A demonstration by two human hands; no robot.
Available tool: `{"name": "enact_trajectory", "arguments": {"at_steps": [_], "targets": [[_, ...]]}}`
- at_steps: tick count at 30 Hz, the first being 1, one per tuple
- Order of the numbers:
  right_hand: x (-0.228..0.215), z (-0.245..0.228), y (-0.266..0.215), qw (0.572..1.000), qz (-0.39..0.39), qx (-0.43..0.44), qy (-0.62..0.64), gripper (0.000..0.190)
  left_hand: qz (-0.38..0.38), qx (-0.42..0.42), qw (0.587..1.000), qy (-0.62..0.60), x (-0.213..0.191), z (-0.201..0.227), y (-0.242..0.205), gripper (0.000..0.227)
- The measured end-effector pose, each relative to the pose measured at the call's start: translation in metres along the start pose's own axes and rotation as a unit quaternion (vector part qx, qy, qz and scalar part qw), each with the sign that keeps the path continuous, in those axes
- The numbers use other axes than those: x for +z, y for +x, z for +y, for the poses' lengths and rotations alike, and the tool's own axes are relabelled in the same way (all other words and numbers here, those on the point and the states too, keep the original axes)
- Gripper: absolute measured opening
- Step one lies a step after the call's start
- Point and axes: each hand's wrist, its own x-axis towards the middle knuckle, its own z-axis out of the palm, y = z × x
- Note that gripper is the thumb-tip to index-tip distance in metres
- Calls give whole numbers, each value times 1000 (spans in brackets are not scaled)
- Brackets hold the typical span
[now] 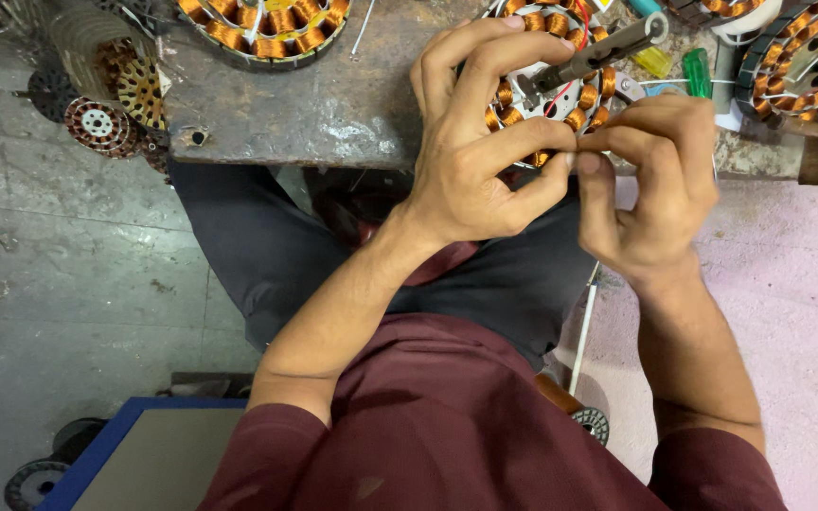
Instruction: The person assembles a motor stator by inserting and securing copper wires into the stator slots using pliers, scissors, and a screwdriver. They trim excess wire and adjust connections while working at a cluttered workbench.
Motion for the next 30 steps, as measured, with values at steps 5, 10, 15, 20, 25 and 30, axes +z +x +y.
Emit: {"name": "enact_trajectory", "arguments": {"at_steps": [5,10,15,20,25,30], "targets": [[9,3,-7,999,-6,25,-28,13,5,5,1000,-1,0,0,0,14],[10,5,-12,998,3,12,-61,17,11,9,1000,-1,1,0,1,13],[7,2,-13,999,13,23,-39,21,4,3,1000,1,1,-1,-1,14],[8,3,-9,998,28,62,12,34,6,16,1000,2,2,-3,-2,14],[10,5,-11,992,42,91,77,39,7,19,1000,4,2,-3,-2,13],[10,17,-23,983,77,116,118,39,-6,7,1000,-3,0,-2,-2,13]]}}
